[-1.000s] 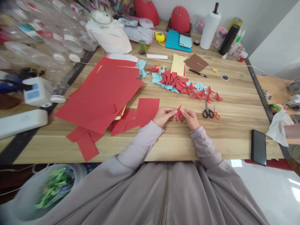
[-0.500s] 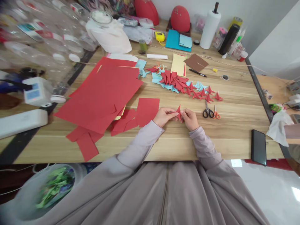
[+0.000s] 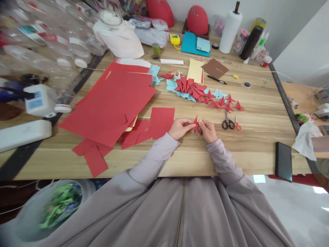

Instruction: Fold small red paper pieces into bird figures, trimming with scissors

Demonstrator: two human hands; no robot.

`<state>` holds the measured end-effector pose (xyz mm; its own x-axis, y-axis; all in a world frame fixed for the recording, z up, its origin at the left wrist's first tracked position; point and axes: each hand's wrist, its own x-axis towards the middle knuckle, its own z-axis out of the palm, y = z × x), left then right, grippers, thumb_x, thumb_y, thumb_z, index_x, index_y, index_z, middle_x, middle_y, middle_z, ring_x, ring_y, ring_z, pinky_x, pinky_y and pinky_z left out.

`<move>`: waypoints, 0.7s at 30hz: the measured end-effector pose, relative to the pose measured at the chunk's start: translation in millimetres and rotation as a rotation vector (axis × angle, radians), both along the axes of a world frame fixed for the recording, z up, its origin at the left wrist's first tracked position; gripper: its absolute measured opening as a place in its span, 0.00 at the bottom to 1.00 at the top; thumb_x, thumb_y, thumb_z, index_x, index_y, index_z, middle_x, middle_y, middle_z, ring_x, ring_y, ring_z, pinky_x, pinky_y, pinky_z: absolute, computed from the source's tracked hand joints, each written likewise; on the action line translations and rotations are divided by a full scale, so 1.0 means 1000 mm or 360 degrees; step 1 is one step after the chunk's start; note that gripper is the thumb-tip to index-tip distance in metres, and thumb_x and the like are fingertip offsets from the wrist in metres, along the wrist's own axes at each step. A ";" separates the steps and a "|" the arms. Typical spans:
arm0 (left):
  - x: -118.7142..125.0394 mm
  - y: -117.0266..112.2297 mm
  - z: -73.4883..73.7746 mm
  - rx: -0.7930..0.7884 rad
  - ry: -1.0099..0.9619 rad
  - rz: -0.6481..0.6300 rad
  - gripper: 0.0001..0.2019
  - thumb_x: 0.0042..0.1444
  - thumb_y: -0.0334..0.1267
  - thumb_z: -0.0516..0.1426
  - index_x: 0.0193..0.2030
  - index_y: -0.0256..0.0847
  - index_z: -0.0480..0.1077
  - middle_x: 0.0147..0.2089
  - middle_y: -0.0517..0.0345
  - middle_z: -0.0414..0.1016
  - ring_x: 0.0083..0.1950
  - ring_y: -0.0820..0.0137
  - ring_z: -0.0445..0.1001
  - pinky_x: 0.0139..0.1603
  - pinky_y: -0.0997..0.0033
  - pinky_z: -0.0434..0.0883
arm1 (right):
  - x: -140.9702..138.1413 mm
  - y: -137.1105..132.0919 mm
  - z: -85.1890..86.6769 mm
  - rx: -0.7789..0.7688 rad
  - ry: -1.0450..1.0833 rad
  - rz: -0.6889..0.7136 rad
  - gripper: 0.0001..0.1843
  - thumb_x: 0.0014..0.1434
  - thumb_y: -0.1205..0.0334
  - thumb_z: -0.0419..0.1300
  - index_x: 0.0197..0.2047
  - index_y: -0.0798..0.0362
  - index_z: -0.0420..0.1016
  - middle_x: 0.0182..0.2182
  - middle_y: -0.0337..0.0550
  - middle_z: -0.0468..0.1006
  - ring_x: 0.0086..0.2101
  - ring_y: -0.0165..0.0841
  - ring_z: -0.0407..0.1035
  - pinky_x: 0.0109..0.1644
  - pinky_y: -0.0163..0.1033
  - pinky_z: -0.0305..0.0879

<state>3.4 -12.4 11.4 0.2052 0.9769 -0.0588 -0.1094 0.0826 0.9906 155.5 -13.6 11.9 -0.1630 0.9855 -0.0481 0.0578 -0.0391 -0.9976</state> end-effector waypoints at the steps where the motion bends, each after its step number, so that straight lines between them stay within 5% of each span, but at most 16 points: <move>1: 0.000 0.000 0.000 -0.0027 -0.0008 0.0005 0.13 0.42 0.44 0.65 0.26 0.35 0.73 0.19 0.58 0.74 0.21 0.73 0.71 0.27 0.73 0.68 | 0.000 0.000 0.000 0.0011 0.0013 -0.0008 0.28 0.52 0.34 0.57 0.21 0.53 0.67 0.14 0.35 0.69 0.14 0.26 0.62 0.18 0.33 0.60; 8: 0.000 0.001 0.001 -0.0116 -0.0066 0.0010 0.11 0.42 0.41 0.66 0.25 0.34 0.74 0.20 0.57 0.75 0.20 0.74 0.71 0.26 0.73 0.69 | -0.001 -0.002 -0.001 0.0140 -0.0098 0.0016 0.24 0.51 0.39 0.62 0.23 0.53 0.66 0.14 0.34 0.68 0.16 0.25 0.61 0.22 0.33 0.59; 21: 0.002 -0.001 0.004 -0.0166 -0.0246 -0.0016 0.13 0.40 0.42 0.67 0.24 0.34 0.72 0.19 0.58 0.74 0.19 0.76 0.69 0.24 0.74 0.69 | -0.003 -0.002 0.001 0.0149 -0.0005 -0.0001 0.28 0.57 0.37 0.52 0.22 0.53 0.67 0.15 0.36 0.69 0.16 0.26 0.62 0.22 0.34 0.59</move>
